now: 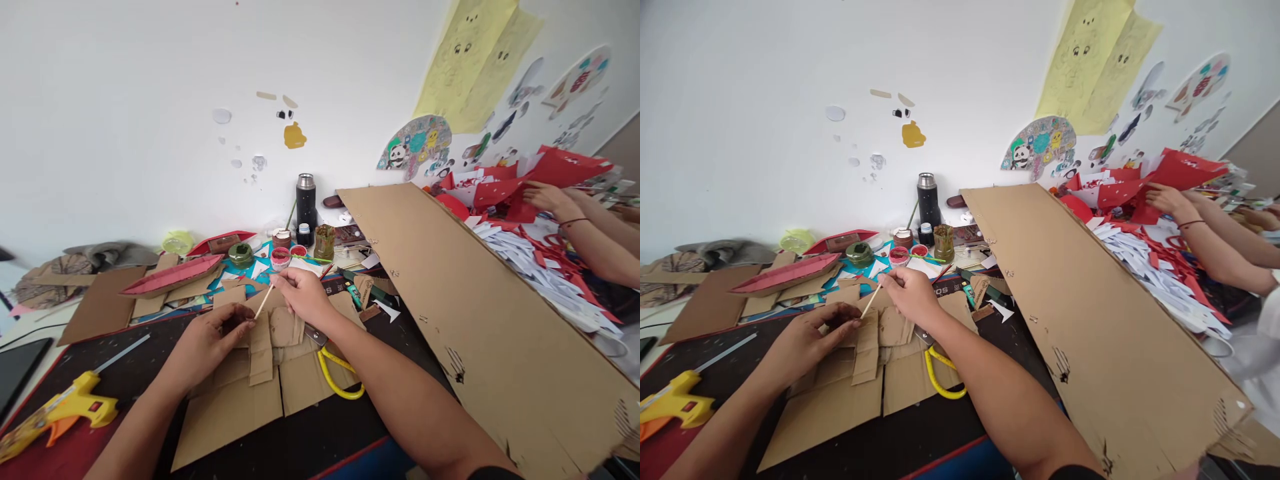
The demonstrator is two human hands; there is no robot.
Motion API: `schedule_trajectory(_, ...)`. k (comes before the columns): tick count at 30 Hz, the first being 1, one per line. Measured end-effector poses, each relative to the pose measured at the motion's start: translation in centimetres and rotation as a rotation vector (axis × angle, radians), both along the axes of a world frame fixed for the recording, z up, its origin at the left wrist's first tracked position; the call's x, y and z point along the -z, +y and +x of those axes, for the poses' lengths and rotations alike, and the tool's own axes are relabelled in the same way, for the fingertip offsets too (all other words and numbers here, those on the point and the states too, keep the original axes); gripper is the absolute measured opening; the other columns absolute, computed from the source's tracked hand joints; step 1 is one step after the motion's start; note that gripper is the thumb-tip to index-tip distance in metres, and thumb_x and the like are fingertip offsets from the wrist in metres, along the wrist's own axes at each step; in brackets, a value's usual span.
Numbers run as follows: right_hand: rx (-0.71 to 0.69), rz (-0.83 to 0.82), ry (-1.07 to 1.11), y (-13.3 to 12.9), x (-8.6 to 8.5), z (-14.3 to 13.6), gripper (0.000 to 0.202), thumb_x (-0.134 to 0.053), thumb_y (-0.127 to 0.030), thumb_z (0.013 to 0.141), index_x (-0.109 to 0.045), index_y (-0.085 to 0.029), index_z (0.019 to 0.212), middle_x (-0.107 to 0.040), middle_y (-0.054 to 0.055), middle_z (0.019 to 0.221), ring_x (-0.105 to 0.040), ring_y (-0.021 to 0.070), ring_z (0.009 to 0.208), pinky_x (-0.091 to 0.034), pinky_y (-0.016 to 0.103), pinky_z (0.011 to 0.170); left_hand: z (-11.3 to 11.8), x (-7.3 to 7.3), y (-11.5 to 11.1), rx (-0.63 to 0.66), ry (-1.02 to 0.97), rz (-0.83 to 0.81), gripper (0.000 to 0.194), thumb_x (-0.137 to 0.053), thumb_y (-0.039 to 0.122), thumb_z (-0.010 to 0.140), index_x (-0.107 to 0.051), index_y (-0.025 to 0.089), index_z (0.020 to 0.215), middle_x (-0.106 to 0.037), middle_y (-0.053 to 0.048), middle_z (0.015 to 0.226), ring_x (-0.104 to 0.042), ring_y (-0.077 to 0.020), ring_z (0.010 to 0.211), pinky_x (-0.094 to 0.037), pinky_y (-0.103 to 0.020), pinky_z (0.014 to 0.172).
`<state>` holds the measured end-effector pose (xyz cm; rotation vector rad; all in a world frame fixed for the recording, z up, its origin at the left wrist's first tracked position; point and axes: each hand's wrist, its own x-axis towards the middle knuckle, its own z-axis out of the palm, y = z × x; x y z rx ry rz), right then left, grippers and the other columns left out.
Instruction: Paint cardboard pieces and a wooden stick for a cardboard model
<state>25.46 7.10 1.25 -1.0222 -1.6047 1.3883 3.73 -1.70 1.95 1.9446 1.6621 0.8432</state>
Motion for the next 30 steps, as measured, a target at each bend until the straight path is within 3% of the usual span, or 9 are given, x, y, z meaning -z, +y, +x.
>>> schedule_trajectory(15, -0.023, -0.015, 0.018, -0.07, 0.20, -0.17, 0.037, -0.072, -0.056, 0.107, -0.068, -0.022, 0.092, -0.054, -0.008, 0.054, -0.050, 0.0127, 0.043, -0.037, 0.025, 0.047, 0.32, -0.30, -0.27, 0.005, 0.030, -0.016, 0.038, -0.060, 0.060, 0.096, -0.078, 0.028, 0.089, -0.084, -0.002, 0.085, -0.076, -0.0240, 0.077, -0.057, -0.031, 0.071)
schedule_trajectory(23, -0.063, -0.042, 0.072, -0.19, 0.38, -0.32, 0.025, -0.071, -0.043, 0.109, -0.069, -0.020, 0.100, -0.056, -0.009, 0.055, -0.047, 0.0100, 0.041, -0.037, 0.021, 0.045, 0.19, -0.57, -0.27, 0.004, 0.049, 0.010, 0.037, -0.058, 0.059, 0.096, -0.077, 0.028, 0.088, -0.083, -0.002, 0.083, -0.076, -0.0239, 0.076, -0.058, -0.032, 0.072)
schedule_trajectory(30, 0.001, -0.015, 0.048, -0.08, 0.17, -0.30, 0.034, -0.074, -0.052, 0.106, -0.069, -0.021, 0.092, -0.053, -0.008, 0.055, -0.048, 0.0115, 0.041, -0.034, 0.024, 0.045, 0.27, -0.73, -0.45, 0.034, -0.036, -0.038, 0.041, -0.062, 0.063, 0.094, -0.080, 0.026, 0.092, -0.085, -0.003, 0.087, -0.077, -0.0238, 0.079, -0.061, -0.031, 0.073)
